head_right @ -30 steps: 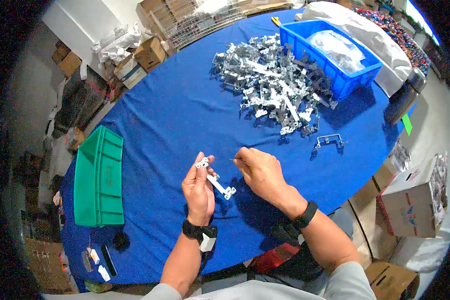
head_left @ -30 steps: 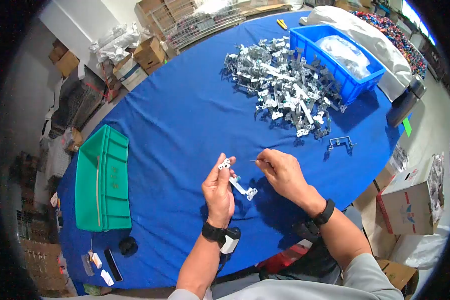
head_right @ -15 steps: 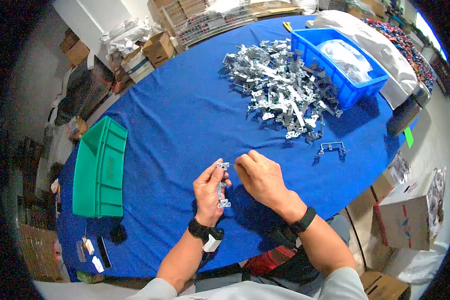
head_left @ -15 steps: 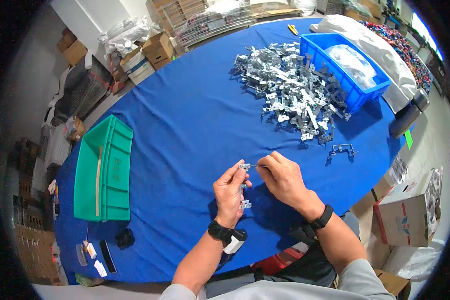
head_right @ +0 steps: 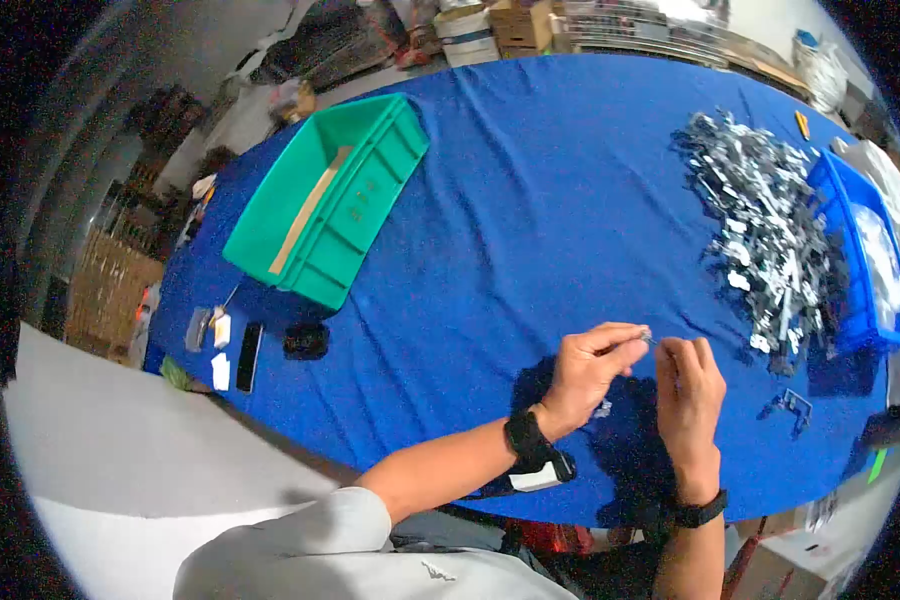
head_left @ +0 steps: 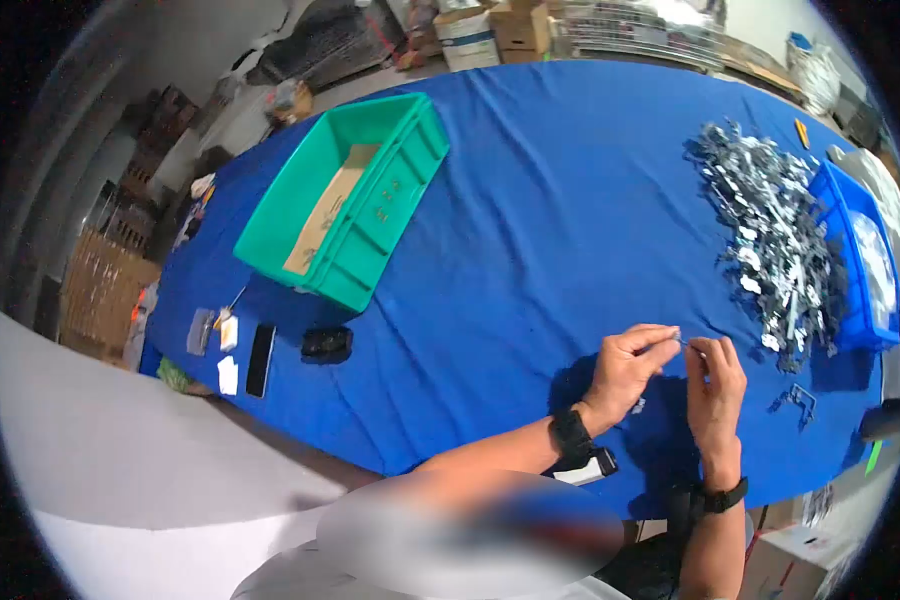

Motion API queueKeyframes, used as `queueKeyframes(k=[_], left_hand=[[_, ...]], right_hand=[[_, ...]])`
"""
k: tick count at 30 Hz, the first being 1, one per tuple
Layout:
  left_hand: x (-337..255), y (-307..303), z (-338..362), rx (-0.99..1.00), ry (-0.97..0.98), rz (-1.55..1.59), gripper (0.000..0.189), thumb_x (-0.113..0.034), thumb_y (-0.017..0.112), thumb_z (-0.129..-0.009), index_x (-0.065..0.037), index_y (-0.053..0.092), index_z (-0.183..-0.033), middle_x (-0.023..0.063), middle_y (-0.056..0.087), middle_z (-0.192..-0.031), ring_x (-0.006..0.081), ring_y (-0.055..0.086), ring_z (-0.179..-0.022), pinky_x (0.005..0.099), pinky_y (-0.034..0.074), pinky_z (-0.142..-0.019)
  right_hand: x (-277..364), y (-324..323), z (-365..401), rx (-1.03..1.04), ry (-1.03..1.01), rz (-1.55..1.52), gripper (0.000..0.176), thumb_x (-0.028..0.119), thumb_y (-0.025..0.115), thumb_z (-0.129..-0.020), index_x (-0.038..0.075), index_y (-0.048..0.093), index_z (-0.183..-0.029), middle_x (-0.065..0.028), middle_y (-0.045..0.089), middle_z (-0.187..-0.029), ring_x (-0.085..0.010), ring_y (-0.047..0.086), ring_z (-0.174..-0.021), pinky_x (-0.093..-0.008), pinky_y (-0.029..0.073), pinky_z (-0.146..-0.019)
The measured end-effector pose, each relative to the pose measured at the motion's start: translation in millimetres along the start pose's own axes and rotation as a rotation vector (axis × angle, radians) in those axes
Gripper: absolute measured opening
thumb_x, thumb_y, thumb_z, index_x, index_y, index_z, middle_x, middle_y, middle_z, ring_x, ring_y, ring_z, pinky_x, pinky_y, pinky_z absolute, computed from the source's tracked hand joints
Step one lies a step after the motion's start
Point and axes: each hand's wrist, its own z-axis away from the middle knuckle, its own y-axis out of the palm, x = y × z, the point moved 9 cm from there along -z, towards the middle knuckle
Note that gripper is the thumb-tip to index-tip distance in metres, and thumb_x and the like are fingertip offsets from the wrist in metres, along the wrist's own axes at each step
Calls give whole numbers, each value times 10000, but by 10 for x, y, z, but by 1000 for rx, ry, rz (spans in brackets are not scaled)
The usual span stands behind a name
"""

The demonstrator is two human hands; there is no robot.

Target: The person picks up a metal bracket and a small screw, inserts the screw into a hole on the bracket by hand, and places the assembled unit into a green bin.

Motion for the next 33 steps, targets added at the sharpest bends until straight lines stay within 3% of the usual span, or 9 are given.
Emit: queueKeyframes(k=[3, 4, 8, 10, 20, 23, 24, 27, 33], left_hand=[[-16, -4, -38, -18, 185, -48, 212, -86, 679, -905, 38, 714, -1072, 90, 699, -1087, 126, 643, -953, 248, 518, -798], [15, -4, -47, -8, 129, -55, 228, -95, 667, -908, 44, 706, -1084, 98, 698, -1088, 145, 643, -975, 258, 506, -857], [42, 4, -54, 13, 63, 22, 236, -137, 669, -911, 25, 709, -1079, 76, 696, -1053, 94, 627, -798, 248, 524, -678], [81, 17, -71, 9, 76, 25, 230, -141, 670, -914, 19, 711, -1074, 65, 695, -1045, 85, 620, -760, 239, 518, -632], [150, -19, -86, -14, 2, 64, 251, -168, 688, -905, 2, 711, -1088, 66, 703, -1016, 98, 634, -754, 240, 528, -625], [87, -36, -54, -5, 47, 34, 277, -194, 675, -924, 4, 705, -1115, 81, 710, -1045, 110, 654, -839, 256, 555, -646], [25, -44, -28, -17, 6, 26, 266, -183, 681, -920, 1, 708, -1110, 81, 714, -1042, 110, 657, -850, 253, 558, -655], [6, -78, -7, -88, -42, 12, 236, -144, 698, -899, -12, 721, -1094, 74, 726, -1016, 107, 655, -793, 245, 545, -673], [-10, -93, -11, -130, -16, 44, 186, -12, 702, -877, 27, 719, -1058, 85, 715, -989, 103, 644, -780, 220, 525, -613]], right_hand=[[-23, 31, 0, 11, 0, 22, 59, 35, 652, -898, 12, 628, -946, -139, 536, -785, -299, 563, -672, -371, 442, -592], [-48, 49, 7, 13, -16, 53, 54, 46, 644, -910, 12, 630, -950, -139, 545, -797, -298, 561, -681, -367, 447, -605], [-124, 167, 41, 51, -39, 61, 59, 43, 628, -928, -7, 609, -953, -133, 557, -816, -250, 551, -689, -359, 458, -624], [-239, 158, 55, 8, 105, -83, 67, 32, 617, -937, -20, 582, -962, -129, 557, -818, -222, 545, -707, -345, 461, -637], [-283, 216, 56, 45, 24, -19, 55, 23, 603, -939, -12, 578, -905, -128, 532, -780, -237, 504, -673, -344, 446, -633], [-213, 178, 37, 24, 27, 29, 111, 59, 658, -902, 8, 609, -987, -182, 632, -862, -308, 639, -756, -371, 514, -671], [-198, 186, 10, 84, 125, 16, 149, 58, 664, -893, 21, 613, -1028, -202, 648, -908, -330, 664, -804, -383, 529, -682], [-147, 177, 17, 51, 37, 30, 82, 61, 652, -884, 38, 592, -935, -185, 623, -858, -383, 632, -755, -425, 512, -626], [-122, 154, 39, 22, -43, 117, 110, 147, 656, -900, 73, 577, -880, -121, 581, -776, -333, 616, -702, -423, 490, -573]])
